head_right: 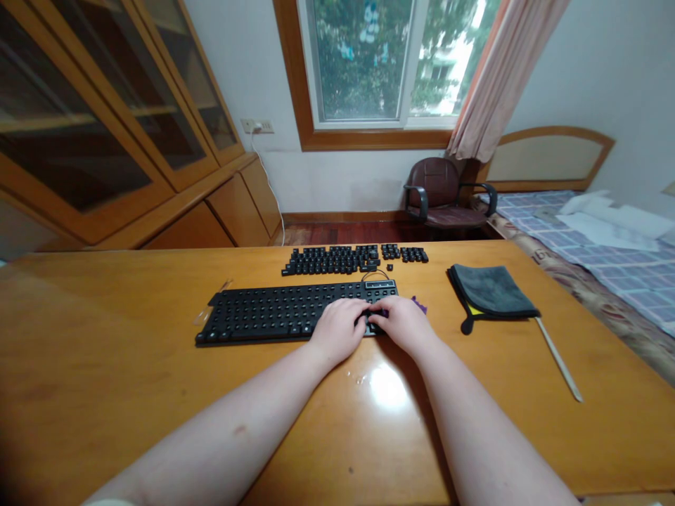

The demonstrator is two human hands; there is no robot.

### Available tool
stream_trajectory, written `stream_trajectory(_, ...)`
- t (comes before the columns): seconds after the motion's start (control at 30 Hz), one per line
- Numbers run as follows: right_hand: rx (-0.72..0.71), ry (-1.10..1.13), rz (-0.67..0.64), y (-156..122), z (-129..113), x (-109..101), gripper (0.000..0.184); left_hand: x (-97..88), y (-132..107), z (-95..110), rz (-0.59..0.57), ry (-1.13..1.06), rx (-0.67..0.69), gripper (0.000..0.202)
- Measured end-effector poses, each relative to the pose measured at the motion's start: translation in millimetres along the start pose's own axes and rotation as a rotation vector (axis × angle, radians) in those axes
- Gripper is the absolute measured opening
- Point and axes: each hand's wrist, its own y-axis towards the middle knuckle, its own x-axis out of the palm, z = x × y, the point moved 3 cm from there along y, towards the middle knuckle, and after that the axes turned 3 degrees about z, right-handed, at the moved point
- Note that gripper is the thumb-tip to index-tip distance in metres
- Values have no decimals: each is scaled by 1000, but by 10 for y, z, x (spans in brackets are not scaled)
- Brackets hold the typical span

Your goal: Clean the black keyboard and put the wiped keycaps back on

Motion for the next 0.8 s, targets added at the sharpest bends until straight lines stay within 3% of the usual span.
stream_trajectory(0.47,-94,121,-32,-12,-19,-27,13,4,8,-4,-7,20,-7,22)
stream_trajectory(0.8,-87,33,-58,-1,-6,-10,18,10,12,-34,8,-12,-48,23)
